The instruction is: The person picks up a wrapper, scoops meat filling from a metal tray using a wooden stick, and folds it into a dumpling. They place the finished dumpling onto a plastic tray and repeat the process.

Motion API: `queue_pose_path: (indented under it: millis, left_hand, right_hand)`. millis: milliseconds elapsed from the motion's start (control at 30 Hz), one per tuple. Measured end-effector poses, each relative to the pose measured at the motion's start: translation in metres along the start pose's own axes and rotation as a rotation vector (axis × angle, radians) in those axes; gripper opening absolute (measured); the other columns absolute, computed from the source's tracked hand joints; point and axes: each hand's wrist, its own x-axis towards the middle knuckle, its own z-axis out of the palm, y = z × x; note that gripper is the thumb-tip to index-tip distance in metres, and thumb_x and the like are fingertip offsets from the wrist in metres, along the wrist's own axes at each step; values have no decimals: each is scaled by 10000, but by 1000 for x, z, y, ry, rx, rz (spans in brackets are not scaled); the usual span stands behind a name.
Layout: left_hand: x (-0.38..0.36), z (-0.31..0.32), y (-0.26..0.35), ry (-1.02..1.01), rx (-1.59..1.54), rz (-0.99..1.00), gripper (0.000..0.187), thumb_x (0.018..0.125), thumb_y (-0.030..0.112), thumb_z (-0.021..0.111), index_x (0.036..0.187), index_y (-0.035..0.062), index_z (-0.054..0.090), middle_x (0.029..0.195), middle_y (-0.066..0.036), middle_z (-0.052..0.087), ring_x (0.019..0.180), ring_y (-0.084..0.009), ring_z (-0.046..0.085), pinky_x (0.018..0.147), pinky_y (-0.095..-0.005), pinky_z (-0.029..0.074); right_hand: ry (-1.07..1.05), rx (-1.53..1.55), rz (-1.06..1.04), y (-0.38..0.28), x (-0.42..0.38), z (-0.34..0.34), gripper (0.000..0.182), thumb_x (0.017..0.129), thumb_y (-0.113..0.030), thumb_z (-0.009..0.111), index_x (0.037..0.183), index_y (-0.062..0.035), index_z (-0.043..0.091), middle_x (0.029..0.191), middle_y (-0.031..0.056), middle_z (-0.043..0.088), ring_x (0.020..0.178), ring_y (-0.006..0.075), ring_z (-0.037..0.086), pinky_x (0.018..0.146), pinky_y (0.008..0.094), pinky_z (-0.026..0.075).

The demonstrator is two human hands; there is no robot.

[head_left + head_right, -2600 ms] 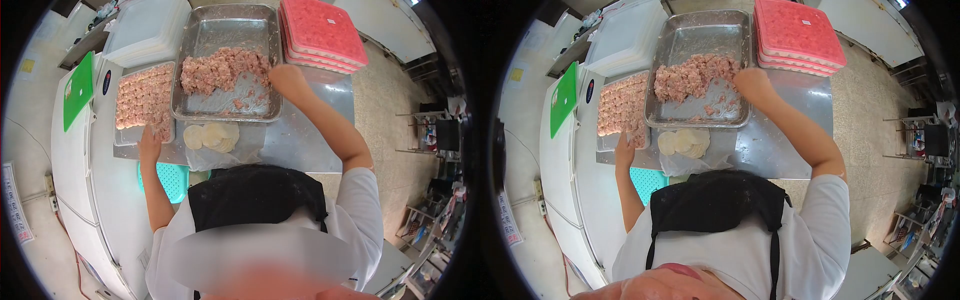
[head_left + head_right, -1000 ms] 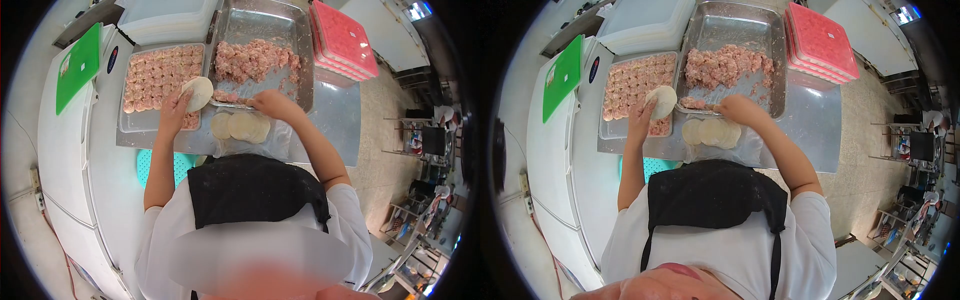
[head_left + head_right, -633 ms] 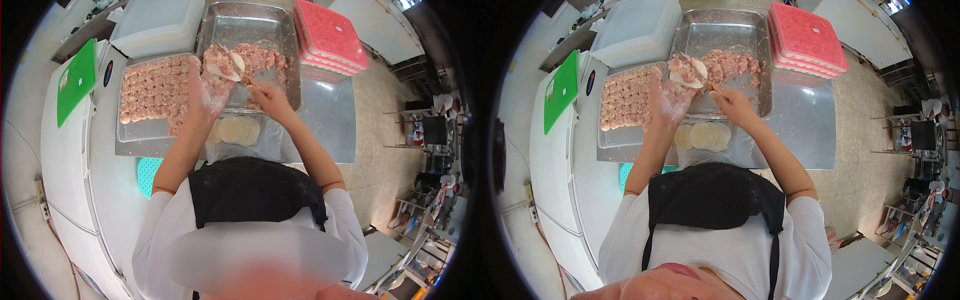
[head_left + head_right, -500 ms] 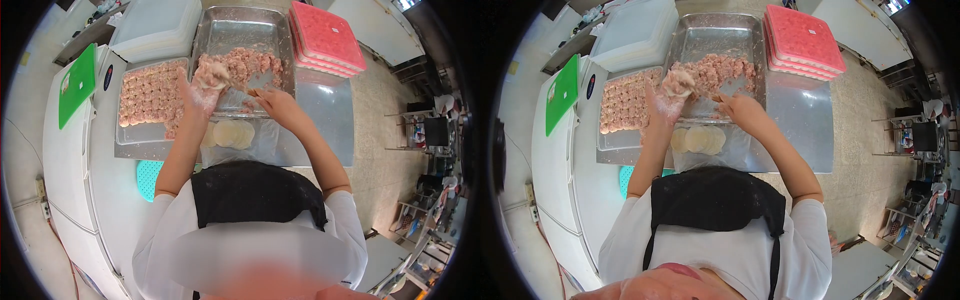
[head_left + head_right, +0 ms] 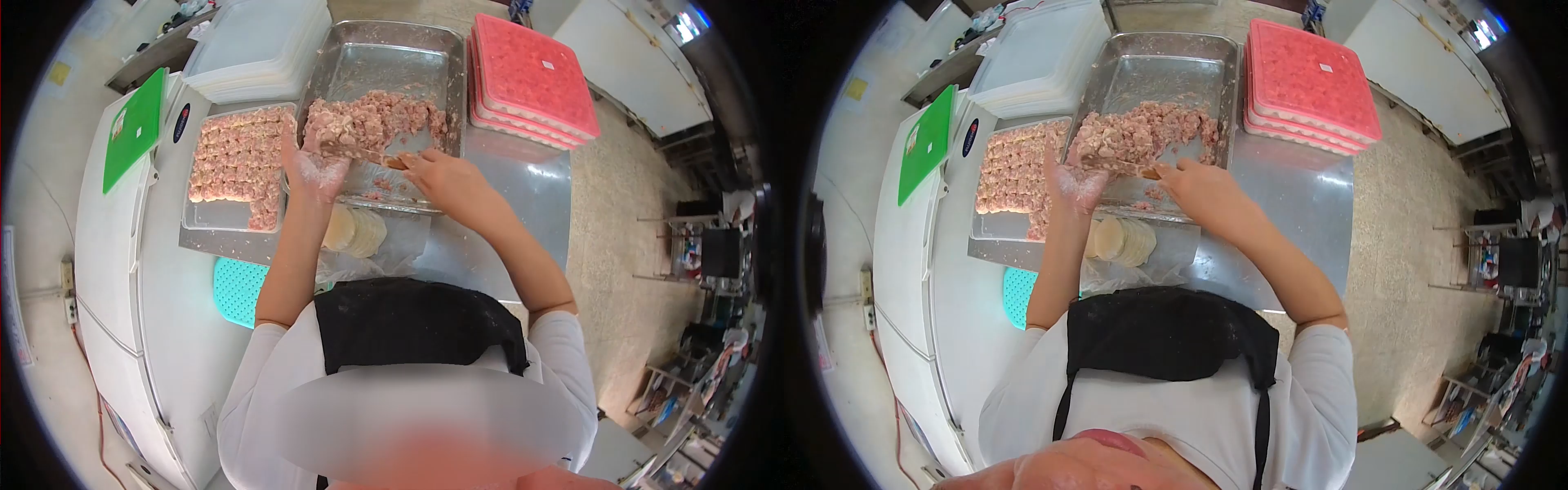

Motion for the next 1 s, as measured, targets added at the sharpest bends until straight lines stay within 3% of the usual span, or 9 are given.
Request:
queue_pose_path:
  millis: [67,167,233,333,433,567,733,833,1000]
  left_hand:
    - [0,-3,4,-55,-38,-15,606,872,451,590,1264,3,477,1228,-202,512,1118,-365,515,990,-537,399]
    - [-16,8,7,-235,552,80,648,818,268,691,1349,23,413,1314,-169,462,1203,-335,469,1040,-485,365]
    - [-18,10,14,-468,1359,380,714,738,101,734,1365,41,400,1354,-143,446,1242,-284,454,1040,-398,372]
    - [-20,25,10,-591,1682,516,652,698,66,745,1297,48,488,1293,-121,519,1172,-211,519,983,-333,412]
    - [-7,18,22,-601,1602,49,559,634,48,794,1156,24,596,1133,-85,627,1050,-166,588,904,-318,471]
    - [1,21,24,-773,1768,157,410,683,91,764,1071,26,648,1020,-70,661,954,-158,609,843,-311,485]
    - [26,-20,30,-276,1717,110,390,786,230,707,1092,5,621,1020,-81,650,837,-152,596,715,-272,497]
    - [32,-28,35,-271,1997,147,513,784,268,711,1209,20,566,1099,-100,633,870,-180,610,725,-293,505]
    - [-9,-1,43,-369,1739,267,611,755,254,746,1275,42,504,1209,-146,579,1020,-224,593,862,-362,466]
  right_hand:
    - [38,87,-70,14,-1,-14,297,936,-227,517,1130,-15,594,912,156,620,774,342,618,690,429,493]
    - [115,470,58,27,-4,-32,312,953,-237,509,1110,8,619,937,179,645,751,345,611,698,383,494]
    - [-135,561,118,31,-6,-41,327,958,-240,510,1134,15,613,944,209,648,778,353,610,736,357,485]
    - [-151,512,-51,37,-9,-46,321,948,-234,526,1156,-4,610,935,212,642,799,352,618,733,364,485]
    - [-27,515,-160,41,-7,-19,326,941,-225,534,1175,-8,600,934,208,642,801,354,619,731,372,486]
    - [-102,492,-204,68,11,2,323,927,-212,545,1182,-20,600,916,187,635,802,357,613,722,404,489]
    - [232,137,-105,49,17,10,306,914,-239,542,1186,-116,607,848,162,595,804,335,609,698,437,487]
    - [67,123,-31,79,30,58,295,918,-252,535,1173,-121,602,845,148,601,790,324,610,685,422,491]
    - [20,28,91,75,15,33,306,891,-269,587,1130,-79,613,878,148,618,792,341,621,688,436,494]
